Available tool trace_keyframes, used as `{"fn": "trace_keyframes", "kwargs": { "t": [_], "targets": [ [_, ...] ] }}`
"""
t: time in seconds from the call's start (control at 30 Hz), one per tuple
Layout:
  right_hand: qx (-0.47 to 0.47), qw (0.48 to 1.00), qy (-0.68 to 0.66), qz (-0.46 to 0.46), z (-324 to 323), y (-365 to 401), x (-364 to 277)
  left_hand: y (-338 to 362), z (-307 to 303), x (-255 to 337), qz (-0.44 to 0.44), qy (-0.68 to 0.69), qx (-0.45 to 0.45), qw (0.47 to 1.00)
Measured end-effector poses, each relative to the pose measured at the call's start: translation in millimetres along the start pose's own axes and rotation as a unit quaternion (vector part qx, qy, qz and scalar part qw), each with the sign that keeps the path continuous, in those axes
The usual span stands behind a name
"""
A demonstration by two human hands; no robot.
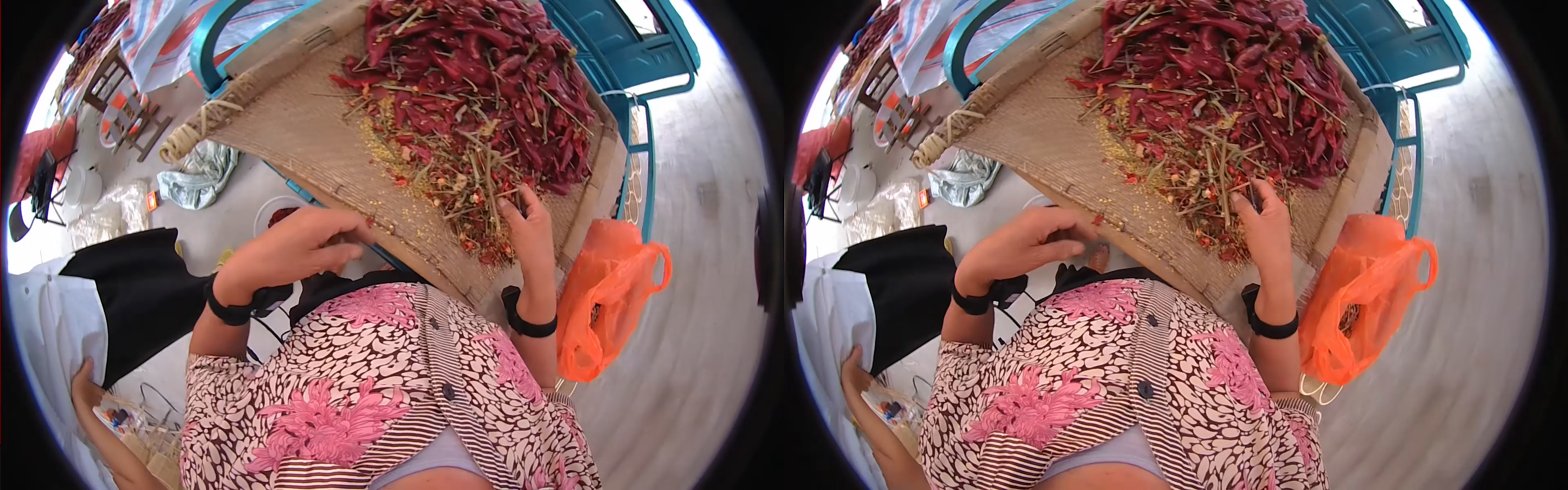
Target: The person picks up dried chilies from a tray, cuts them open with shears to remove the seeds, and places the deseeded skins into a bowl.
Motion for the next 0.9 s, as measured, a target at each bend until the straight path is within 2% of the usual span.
{"fn": "trace_keyframes", "kwargs": {
  "t": [0.1, 0.2, 0.3, 0.4, 0.5, 0.6, 0.7, 0.73, 0.83, 0.9],
  "targets": [
    [0.019, 1.0, 0.017, -0.002, -9, 10, 1, -33, -2, 26, 0.013, -0.16, 0.033, 0.986],
    [0.05, 0.997, -0.02, -0.06, -19, 17, 11, -65, 12, 39, 0.031, -0.333, 0.055, 0.941],
    [-0.009, 0.971, -0.238, 0.005, -14, 34, -1, -98, 23, 40, 0.005, -0.39, 0.054, 0.919],
    [-0.007, 0.952, -0.307, -0.002, -8, 34, 8, -125, 29, 44, 0.053, -0.416, 0.142, 0.897],
    [-0.044, 0.961, -0.273, 0.013, -12, 36, 13, -150, 34, 39, 0.07, -0.508, 0.197, 0.835],
    [0.077, 0.987, -0.134, -0.052, -27, 29, 10, -168, 44, 23, 0.067, -0.492, 0.097, 0.863],
    [0.121, 0.991, -0.011, -0.059, -42, 27, -8, -167, 72, 21, 0.116, -0.5, -0.01, 0.858],
    [0.11, 0.989, -0.028, -0.093, -38, 22, -17, -166, 81, 18, 0.137, -0.518, -0.022, 0.844],
    [0.06, 0.975, 0.17, -0.133, -16, 10, -56, -164, 90, 19, 0.131, -0.534, 0.03, 0.835],
    [0.121, 0.976, 0.113, -0.14, -36, 5, -47, -159, 82, 18, 0.126, -0.535, 0.068, 0.833]
  ]
}}
Point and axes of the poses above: each hand's wrist, its own y-axis away from the middle knuckle, its own z-axis out of the palm, x = y × z, the point moved 7 cm from there along -y, towards the middle knuckle, and after that the axes turned 14 degrees about -x, right-handed, at the moved point
